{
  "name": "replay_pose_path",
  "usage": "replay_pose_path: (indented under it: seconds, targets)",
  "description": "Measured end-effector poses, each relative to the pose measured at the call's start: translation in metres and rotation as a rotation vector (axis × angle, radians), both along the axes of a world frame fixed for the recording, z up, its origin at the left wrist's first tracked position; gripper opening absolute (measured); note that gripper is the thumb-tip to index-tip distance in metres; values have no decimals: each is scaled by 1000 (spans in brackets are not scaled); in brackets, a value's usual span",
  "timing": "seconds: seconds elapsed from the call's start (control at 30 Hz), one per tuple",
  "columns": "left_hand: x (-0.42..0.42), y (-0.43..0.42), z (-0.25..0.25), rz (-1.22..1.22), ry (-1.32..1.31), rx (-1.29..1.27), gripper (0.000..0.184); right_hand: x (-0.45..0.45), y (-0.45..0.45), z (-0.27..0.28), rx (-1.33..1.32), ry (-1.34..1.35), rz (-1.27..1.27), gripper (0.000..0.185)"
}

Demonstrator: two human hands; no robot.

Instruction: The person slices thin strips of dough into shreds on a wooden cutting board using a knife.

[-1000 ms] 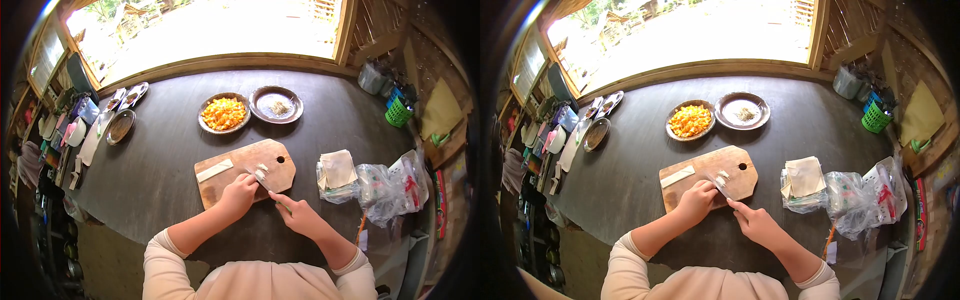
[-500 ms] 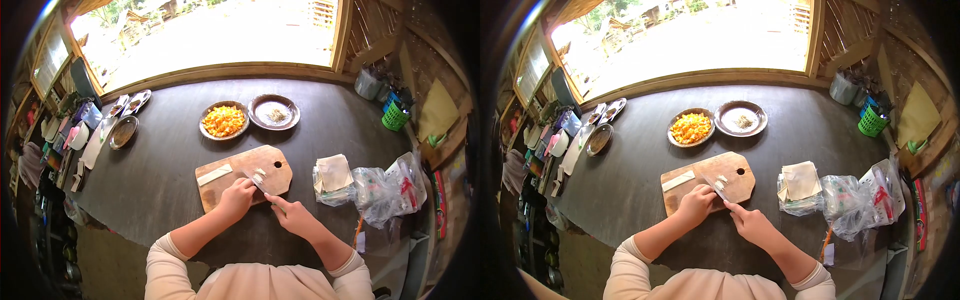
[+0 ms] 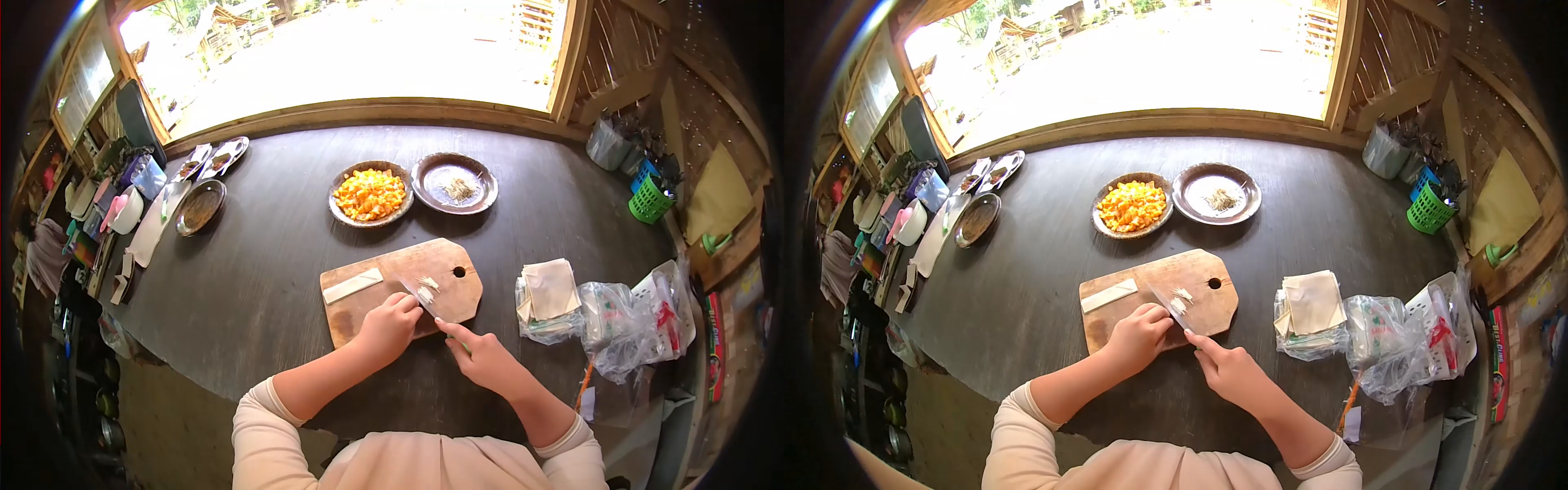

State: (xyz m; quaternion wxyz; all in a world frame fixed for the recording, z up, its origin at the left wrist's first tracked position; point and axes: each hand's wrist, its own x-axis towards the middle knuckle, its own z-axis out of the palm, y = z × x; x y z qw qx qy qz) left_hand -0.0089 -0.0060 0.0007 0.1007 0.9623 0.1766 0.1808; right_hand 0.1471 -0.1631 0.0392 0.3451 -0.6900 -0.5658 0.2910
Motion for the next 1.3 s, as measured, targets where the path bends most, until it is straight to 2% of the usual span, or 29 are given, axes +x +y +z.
replay_pose_path:
  seconds: [0.07, 0.3, 0.4, 0.67, 0.77, 0.9, 0.97, 1.2, 1.3]
  targets:
    - [-1, 2, 0, 6, 3, 0, 22, 3, -4, 10, -67, 94, -3, 40]
    - [1, 3, -5, 2, -24, 24, 21, 3, -6, 8, -96, 101, -2, 40]
    - [1, 1, -4, -6, -38, 25, 20, -2, -3, 1, -37, 8, -15, 38]
    - [0, 2, -3, 12, -2, 8, 19, 1, -9, 17, -126, 121, -17, 39]
    - [2, 1, -5, 11, -24, 10, 18, -3, -3, -2, -21, 64, -20, 39]
    - [1, 1, -4, -1, -35, 36, 18, -5, 0, 4, -66, 16, -21, 40]
    - [1, 2, -5, 12, -31, 32, 18, -2, -6, 12, -92, 99, -23, 38]
    - [2, 1, -3, 10, -21, 39, 18, 3, -5, 7, -81, 107, -11, 38]
    - [0, 0, -5, 2, -19, 45, 17, 1, -1, 5, -78, 31, -21, 38]
